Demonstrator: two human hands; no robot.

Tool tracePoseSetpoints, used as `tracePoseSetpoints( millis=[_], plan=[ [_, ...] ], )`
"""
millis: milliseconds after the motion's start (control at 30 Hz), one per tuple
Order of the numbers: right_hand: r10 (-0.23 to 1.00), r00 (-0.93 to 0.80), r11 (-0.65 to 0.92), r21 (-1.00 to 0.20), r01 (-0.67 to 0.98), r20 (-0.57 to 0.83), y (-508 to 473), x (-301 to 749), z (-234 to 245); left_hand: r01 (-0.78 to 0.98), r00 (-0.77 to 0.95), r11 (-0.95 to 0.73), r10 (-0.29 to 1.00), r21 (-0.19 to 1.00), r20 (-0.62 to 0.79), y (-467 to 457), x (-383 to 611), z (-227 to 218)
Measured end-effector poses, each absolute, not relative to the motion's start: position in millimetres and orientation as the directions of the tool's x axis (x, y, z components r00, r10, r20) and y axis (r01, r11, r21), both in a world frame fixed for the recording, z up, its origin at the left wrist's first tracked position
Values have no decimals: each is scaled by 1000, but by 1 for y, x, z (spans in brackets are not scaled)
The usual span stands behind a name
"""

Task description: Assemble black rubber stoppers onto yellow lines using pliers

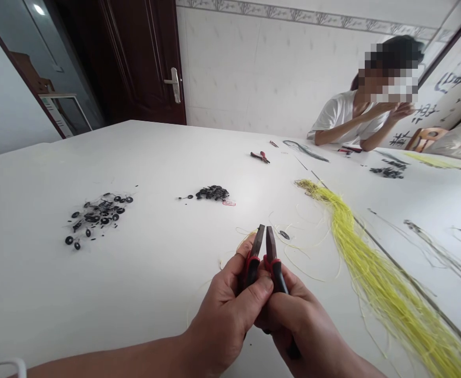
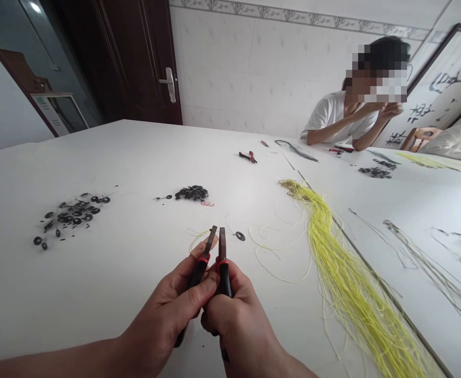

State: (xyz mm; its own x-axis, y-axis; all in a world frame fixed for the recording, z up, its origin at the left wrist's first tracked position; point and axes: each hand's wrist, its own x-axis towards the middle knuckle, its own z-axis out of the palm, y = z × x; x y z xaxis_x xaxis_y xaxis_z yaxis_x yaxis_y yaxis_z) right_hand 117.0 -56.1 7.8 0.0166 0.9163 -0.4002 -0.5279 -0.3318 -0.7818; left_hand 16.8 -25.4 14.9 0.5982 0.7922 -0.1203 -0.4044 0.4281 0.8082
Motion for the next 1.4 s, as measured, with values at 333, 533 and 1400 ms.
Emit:
tracePoseSetpoints(
  millis=[333, 533, 1400],
  plan=[
    [930, -14, -313, -770, -555, -368, -60, 118, 8, -420, 611, 474, 779, 774, -145, -27, 16, 13],
    [927, -12, -316, -765, -561, -374, -59, 118, 10, -431, 603, 484, 783, 762, -156, -27, 17, 13],
    [951, -21, -304, -920, -248, -308, -54, 130, 1, -304, 597, 357, 794, 883, -115, -21, 17, 12]
  ],
)
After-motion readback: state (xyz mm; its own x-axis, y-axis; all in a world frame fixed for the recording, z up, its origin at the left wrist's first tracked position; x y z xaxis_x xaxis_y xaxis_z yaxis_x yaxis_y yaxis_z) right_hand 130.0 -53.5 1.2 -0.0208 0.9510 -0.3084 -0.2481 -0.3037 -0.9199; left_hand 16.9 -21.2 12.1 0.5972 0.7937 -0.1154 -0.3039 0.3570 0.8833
